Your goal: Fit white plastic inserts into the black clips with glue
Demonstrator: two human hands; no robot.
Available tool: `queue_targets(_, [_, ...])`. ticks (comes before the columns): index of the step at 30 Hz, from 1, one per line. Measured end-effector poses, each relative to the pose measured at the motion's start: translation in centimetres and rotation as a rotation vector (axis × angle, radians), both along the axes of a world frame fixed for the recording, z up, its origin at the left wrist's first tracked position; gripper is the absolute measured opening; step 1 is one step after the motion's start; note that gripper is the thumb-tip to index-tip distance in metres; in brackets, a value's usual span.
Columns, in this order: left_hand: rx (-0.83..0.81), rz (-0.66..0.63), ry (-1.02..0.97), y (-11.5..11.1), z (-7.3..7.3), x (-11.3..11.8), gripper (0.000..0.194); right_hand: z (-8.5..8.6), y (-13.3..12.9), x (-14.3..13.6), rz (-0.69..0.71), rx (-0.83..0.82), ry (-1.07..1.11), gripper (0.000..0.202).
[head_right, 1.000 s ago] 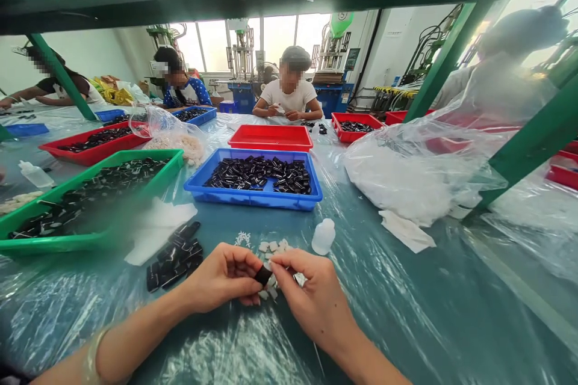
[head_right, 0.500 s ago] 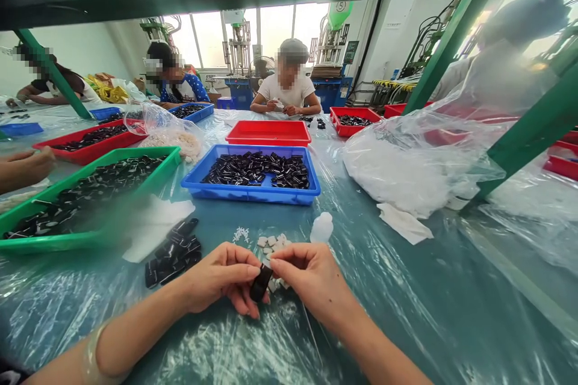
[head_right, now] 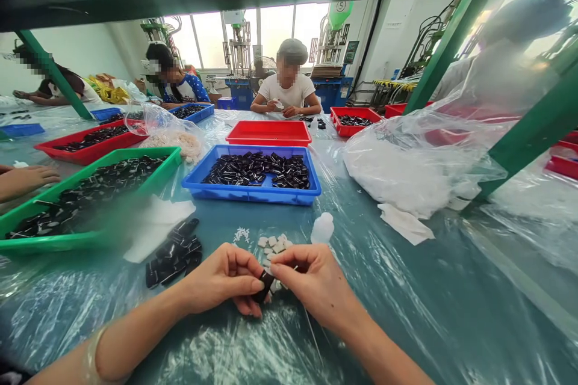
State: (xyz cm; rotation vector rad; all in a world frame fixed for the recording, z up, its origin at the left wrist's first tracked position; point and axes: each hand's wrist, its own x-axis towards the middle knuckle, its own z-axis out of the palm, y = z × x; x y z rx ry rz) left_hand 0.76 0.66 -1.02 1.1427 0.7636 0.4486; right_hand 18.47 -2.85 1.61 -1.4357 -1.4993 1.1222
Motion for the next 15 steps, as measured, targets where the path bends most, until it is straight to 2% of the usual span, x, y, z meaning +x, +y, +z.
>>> queue_targets(7, [0.022,0.043,0.002,0.1,0.2,0.0,0.033,-0.2,-0.4,0.0,0.042,0.154,-0.157,0.02])
queue_targets(15, [0.019,0.085,-0.032,0.1,0.1,0.3,0.037,-1.4,-0.2,0.3,0.121,0.37,-0.316,0.017])
